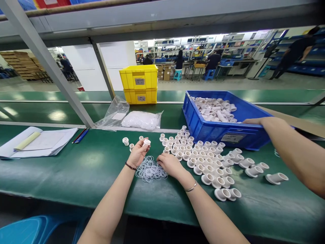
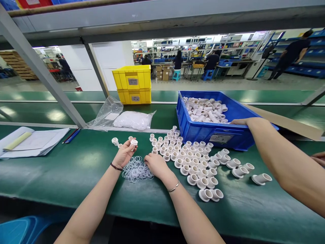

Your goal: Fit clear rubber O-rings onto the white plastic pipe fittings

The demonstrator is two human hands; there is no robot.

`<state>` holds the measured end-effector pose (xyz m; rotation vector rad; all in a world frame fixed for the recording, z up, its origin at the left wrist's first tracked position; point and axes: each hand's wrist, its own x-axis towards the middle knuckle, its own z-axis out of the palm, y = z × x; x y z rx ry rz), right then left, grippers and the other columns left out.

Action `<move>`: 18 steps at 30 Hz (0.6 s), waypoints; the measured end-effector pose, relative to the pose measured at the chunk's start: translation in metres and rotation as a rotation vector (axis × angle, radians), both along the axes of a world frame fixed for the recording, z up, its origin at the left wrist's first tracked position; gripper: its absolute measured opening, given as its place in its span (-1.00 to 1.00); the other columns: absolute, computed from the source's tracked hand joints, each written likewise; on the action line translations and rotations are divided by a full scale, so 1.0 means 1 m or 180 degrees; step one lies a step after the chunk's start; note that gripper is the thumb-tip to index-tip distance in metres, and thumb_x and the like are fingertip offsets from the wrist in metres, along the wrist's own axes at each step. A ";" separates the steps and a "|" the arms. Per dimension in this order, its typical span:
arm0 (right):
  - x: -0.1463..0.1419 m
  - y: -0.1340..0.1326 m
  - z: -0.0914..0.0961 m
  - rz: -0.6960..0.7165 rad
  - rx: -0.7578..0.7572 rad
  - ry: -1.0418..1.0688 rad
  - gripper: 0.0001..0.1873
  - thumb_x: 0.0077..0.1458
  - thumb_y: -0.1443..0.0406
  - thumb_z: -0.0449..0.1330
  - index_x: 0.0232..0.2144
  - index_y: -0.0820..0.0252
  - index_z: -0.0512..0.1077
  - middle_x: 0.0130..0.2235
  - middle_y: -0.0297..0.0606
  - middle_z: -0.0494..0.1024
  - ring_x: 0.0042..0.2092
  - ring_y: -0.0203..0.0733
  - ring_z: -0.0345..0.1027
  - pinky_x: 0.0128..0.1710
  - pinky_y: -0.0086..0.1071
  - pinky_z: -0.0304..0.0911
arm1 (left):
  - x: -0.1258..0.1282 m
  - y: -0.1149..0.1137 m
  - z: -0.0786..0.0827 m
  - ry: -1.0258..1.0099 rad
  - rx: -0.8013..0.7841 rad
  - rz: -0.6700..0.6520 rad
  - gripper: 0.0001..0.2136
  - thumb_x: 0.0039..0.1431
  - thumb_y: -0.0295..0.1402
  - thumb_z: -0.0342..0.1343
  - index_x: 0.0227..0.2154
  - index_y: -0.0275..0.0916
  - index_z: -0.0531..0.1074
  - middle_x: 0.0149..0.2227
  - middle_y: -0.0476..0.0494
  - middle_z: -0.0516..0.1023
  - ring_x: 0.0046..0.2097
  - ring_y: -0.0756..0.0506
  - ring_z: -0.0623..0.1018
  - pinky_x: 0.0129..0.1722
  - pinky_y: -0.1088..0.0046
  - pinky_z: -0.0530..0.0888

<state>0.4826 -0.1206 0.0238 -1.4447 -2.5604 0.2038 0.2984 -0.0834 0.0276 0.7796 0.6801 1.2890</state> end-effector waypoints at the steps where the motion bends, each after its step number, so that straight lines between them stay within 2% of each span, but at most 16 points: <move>1: 0.000 0.000 0.000 -0.0011 0.0007 0.0015 -0.84 0.21 0.29 0.07 -0.27 0.15 0.46 -0.28 -0.25 0.50 -0.21 -0.19 0.38 -0.26 -0.41 0.17 | 0.000 -0.001 0.001 0.0071 -0.0019 -0.0064 -0.64 -0.03 -0.43 0.27 -0.12 -0.28 0.42 -0.24 -0.09 0.43 -0.28 0.05 0.44 -0.27 0.55 0.39; 7: -0.001 0.002 -0.004 -0.0065 0.0032 0.0259 -0.86 0.22 0.31 0.05 -0.25 0.15 0.41 -0.28 -0.29 0.52 -0.22 -0.22 0.39 -0.26 -0.42 0.15 | 0.003 -0.008 0.003 0.0393 0.0020 -0.0591 -0.59 0.08 -0.25 0.18 -0.02 -0.28 0.32 -0.25 -0.17 0.44 -0.35 0.02 0.43 -0.41 0.53 0.35; 11: 0.000 0.002 -0.007 -0.0086 0.0106 0.0515 -0.88 0.23 0.32 0.04 -0.26 0.16 0.38 -0.29 -0.29 0.50 -0.23 -0.23 0.37 -0.27 -0.41 0.15 | 0.005 -0.008 0.000 0.0820 0.0141 -0.0554 -0.71 0.09 -0.29 0.11 -0.15 -0.29 0.29 -0.31 -0.10 0.41 -0.42 0.07 0.36 -0.47 0.57 0.26; 14: -0.001 0.002 -0.008 -0.0189 0.0342 0.1043 -0.85 0.25 0.30 -0.01 -0.25 0.17 0.35 -0.26 -0.25 0.47 -0.22 -0.22 0.34 -0.24 -0.39 0.17 | 0.008 -0.007 -0.004 0.1362 0.0338 -0.0471 -0.76 0.06 -0.35 0.08 -0.21 -0.28 0.26 -0.37 -0.01 0.34 -0.46 0.09 0.28 -0.48 0.58 0.20; 18: -0.001 0.002 -0.010 -0.0405 0.0607 0.1730 -0.79 0.28 0.27 -0.09 -0.21 0.20 0.31 -0.26 -0.21 0.44 -0.23 -0.20 0.32 -0.25 -0.36 0.20 | 0.012 -0.011 -0.007 0.2064 0.0878 -0.0462 -0.75 0.07 -0.36 0.06 -0.18 -0.26 0.24 -0.30 -0.03 0.31 -0.34 0.04 0.32 -0.35 0.53 0.28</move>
